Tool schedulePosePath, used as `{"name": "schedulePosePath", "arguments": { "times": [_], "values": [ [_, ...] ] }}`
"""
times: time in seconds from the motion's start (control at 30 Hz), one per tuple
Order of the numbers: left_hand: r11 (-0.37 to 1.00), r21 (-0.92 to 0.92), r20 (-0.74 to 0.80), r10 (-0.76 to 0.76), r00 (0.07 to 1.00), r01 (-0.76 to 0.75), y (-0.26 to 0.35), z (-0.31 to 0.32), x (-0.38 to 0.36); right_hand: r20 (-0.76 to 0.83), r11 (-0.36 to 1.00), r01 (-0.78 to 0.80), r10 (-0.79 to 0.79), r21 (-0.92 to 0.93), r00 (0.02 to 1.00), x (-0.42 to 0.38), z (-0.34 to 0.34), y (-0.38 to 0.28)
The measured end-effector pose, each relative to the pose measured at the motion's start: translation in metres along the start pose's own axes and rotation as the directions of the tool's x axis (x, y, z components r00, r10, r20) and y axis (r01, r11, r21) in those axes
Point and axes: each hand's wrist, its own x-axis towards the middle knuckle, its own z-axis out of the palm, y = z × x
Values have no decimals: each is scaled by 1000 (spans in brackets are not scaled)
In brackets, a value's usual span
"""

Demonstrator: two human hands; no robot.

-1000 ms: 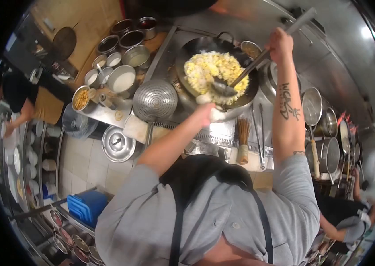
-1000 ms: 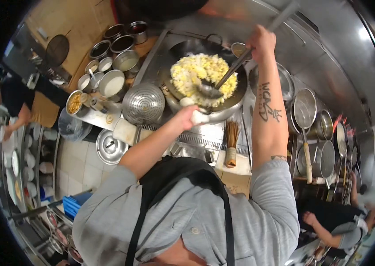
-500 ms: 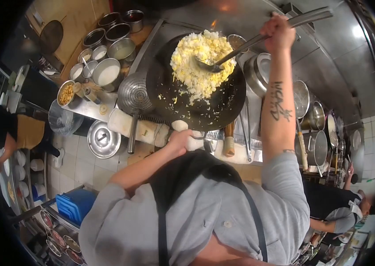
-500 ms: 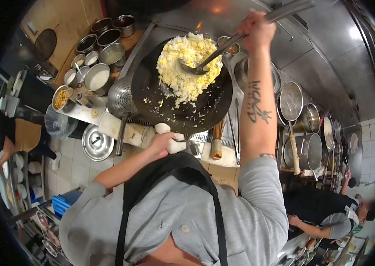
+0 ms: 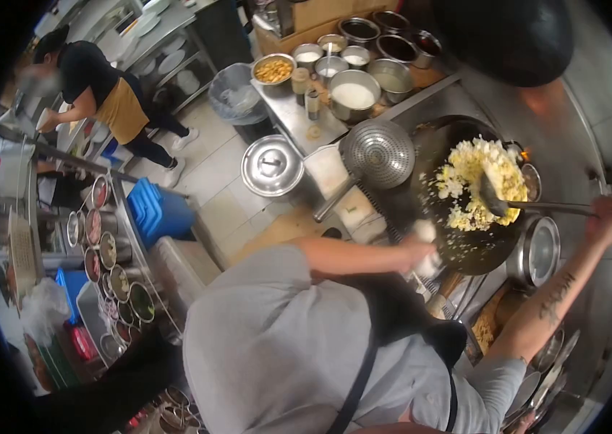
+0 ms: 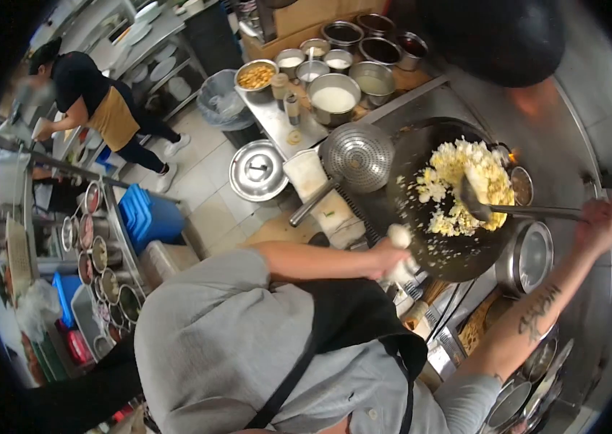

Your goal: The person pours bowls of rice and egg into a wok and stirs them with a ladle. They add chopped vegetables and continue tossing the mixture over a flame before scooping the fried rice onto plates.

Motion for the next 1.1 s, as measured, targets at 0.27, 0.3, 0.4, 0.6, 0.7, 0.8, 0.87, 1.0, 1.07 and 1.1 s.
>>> {"name": "schedulePosePath", "arguments": {
  "times": [0.27, 0.3, 0.4, 0.6, 0.7, 0.8, 0.87, 1.0, 1.07, 1.1],
  "values": [
    [972, -167, 211, -130, 969, 167, 71, 35, 93, 324, 994, 102, -110, 43, 940, -29, 32, 17],
    [973, -164, 202, -128, 971, 162, 70, 26, 84, 198, 990, 99, -77, -102, 977, -56, 42, 55],
    [940, -220, 392, -157, 906, 259, 72, -19, 47, 179, 990, -127, 116, 57, 977, -45, -17, 122],
    [861, -342, 431, -213, 877, 377, 77, -137, -17, -75, 993, -44, 52, 113, 996, -45, -48, 9],
    [980, -129, 211, -120, 970, 149, 58, -113, -2, -251, 995, 60, -76, -74, 965, -76, -24, 118],
    [990, -50, 217, -119, 969, 132, 69, -52, 14, 63, 922, -290, 283, 256, 957, -66, 68, 76],
    [936, -202, 430, -180, 885, 288, 81, -22, 36, 163, 986, -156, 146, 55, 976, -73, 126, 39],
    [903, -195, 404, -283, 870, 384, 81, 26, 65, 407, 995, -100, 83, 20, 909, -95, 133, 114],
    [915, -95, 385, -330, 862, 393, 69, 31, 90, 128, 985, -56, 77, -161, 989, -59, 100, 107],
    [917, -43, 364, -355, 861, 396, 65, 29, 95, -3, 975, -108, 110, -196, 994, -37, 76, 94]
  ]
}}
